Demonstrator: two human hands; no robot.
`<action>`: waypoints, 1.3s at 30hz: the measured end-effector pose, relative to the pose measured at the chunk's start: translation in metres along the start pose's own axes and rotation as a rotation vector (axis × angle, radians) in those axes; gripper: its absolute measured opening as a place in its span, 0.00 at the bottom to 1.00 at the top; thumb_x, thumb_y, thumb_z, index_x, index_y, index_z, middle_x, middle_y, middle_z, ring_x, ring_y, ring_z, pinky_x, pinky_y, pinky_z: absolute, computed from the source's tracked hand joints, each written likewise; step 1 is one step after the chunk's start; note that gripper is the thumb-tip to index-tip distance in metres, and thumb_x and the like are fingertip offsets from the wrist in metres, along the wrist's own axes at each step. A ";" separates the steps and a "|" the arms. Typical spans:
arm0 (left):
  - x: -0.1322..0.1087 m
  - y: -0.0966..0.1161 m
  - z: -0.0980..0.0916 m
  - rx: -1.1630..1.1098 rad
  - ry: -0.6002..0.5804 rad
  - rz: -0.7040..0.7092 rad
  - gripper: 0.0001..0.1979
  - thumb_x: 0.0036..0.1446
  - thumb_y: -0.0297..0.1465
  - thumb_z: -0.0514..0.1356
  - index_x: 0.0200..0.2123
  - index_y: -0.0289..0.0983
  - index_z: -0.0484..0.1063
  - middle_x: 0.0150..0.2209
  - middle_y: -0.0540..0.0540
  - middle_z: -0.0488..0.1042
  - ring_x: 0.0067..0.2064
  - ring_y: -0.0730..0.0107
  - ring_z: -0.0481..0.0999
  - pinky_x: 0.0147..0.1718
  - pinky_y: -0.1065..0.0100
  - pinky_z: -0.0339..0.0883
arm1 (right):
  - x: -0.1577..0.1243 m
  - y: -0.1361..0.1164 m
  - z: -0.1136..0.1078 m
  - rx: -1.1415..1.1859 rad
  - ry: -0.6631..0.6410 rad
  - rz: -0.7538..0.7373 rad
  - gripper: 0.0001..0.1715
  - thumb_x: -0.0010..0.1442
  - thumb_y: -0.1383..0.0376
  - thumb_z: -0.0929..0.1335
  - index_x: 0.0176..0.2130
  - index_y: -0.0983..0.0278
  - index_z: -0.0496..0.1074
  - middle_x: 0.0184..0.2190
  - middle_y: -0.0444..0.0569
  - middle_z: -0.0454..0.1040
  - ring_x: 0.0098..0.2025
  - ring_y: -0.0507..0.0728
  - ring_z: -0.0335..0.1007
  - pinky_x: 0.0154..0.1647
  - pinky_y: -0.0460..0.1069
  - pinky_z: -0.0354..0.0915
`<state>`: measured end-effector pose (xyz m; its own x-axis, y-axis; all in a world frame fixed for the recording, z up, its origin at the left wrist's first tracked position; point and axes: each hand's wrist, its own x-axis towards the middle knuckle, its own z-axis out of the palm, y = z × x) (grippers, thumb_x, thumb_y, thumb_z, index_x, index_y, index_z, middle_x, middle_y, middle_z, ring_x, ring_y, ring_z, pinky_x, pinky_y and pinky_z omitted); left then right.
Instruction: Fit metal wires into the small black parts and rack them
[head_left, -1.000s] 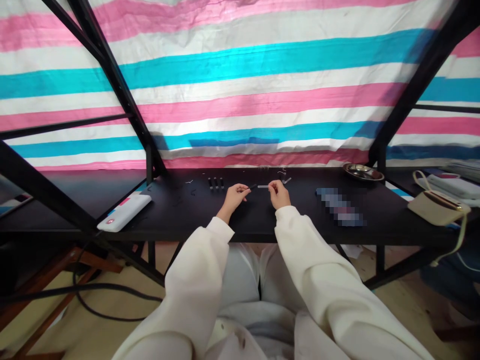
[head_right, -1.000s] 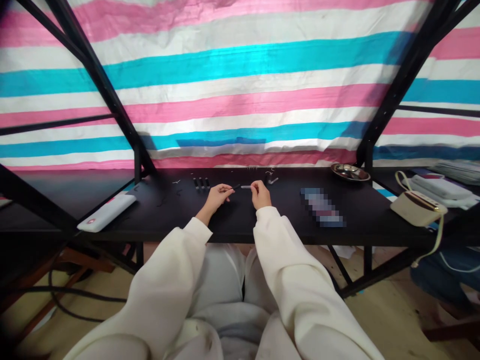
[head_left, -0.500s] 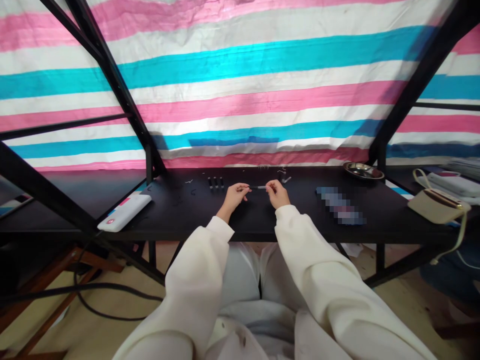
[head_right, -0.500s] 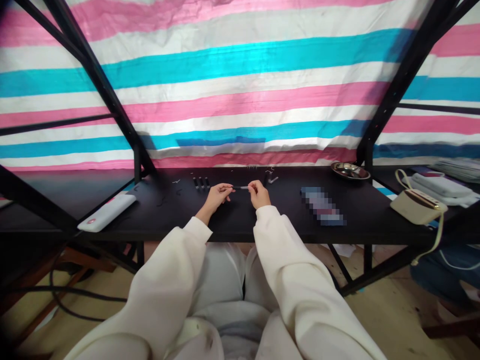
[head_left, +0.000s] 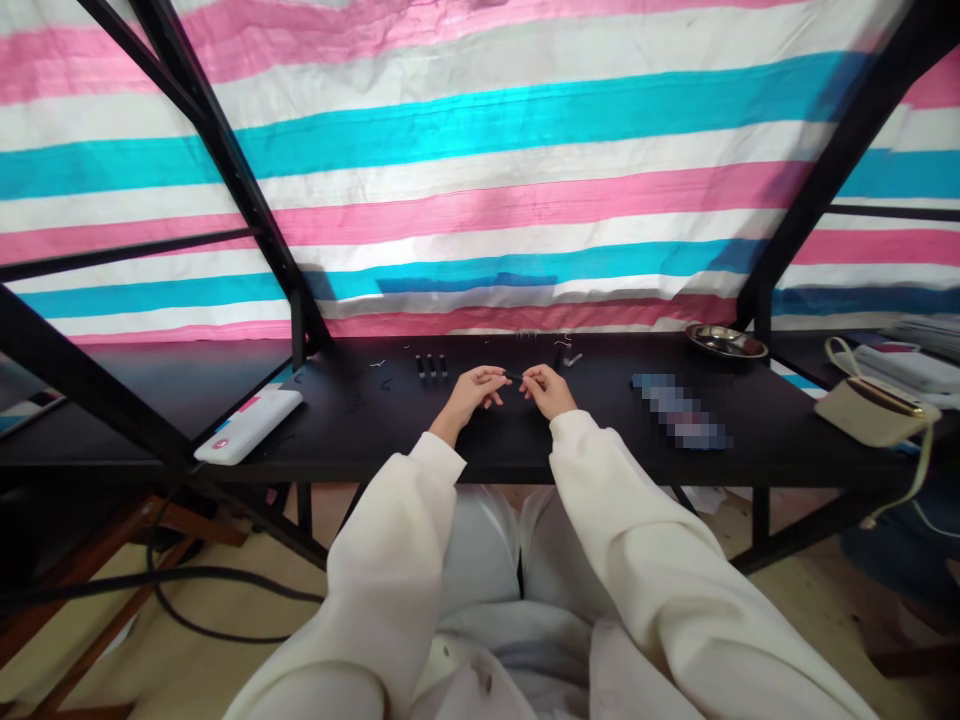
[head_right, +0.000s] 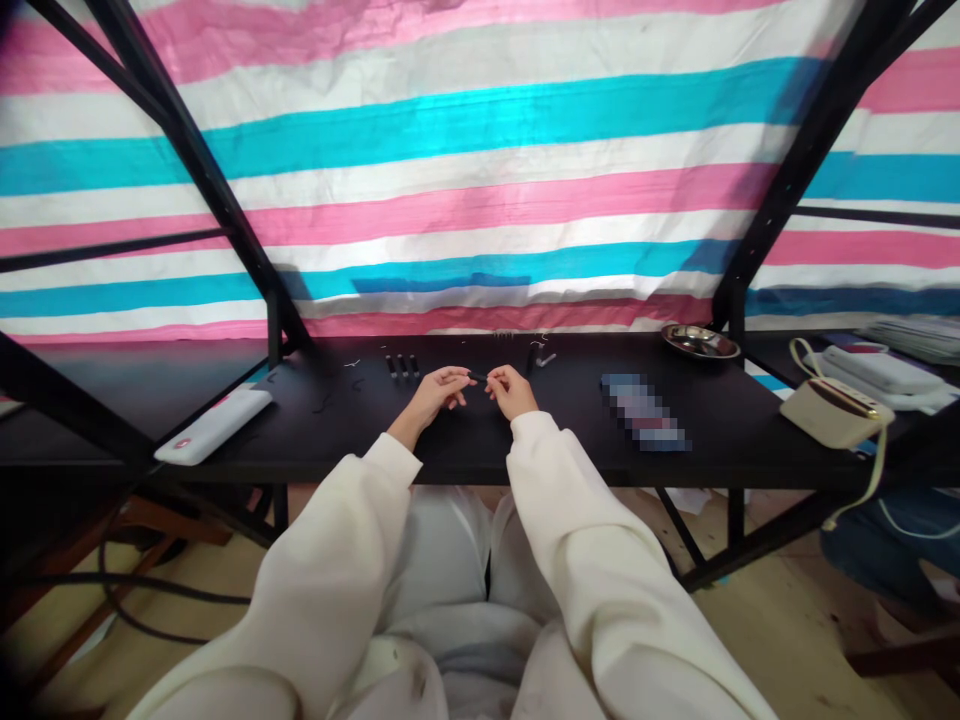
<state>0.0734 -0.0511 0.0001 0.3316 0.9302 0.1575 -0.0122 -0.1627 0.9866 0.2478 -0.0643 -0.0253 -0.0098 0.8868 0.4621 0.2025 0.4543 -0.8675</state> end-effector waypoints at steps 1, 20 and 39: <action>0.000 0.001 0.000 -0.015 -0.002 0.000 0.23 0.44 0.38 0.63 0.42 0.31 0.67 0.40 0.37 0.75 0.21 0.79 0.71 0.15 0.77 0.55 | 0.000 0.001 0.001 0.030 -0.017 -0.003 0.16 0.52 0.53 0.64 0.34 0.63 0.63 0.25 0.46 0.72 0.23 0.50 0.66 0.31 0.50 0.66; 0.006 -0.011 0.006 0.276 0.041 0.047 0.11 0.49 0.33 0.60 0.33 0.31 0.69 0.25 0.46 0.73 0.17 0.79 0.67 0.16 0.76 0.56 | -0.003 0.002 0.008 0.057 -0.184 0.082 0.14 0.48 0.58 0.68 0.32 0.63 0.64 0.24 0.45 0.73 0.24 0.52 0.70 0.31 0.51 0.68; 0.037 0.001 -0.036 1.189 0.500 -0.319 0.13 0.53 0.34 0.56 0.40 0.32 0.71 0.42 0.33 0.72 0.45 0.53 0.73 0.38 0.62 0.67 | -0.004 0.004 0.006 -0.175 -0.199 0.058 0.06 0.50 0.64 0.65 0.31 0.63 0.68 0.25 0.44 0.72 0.27 0.50 0.69 0.34 0.48 0.66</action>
<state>0.0514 -0.0044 0.0086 -0.2178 0.9595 0.1785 0.9125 0.1353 0.3860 0.2426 -0.0660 -0.0316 -0.1821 0.9179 0.3527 0.3742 0.3963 -0.8384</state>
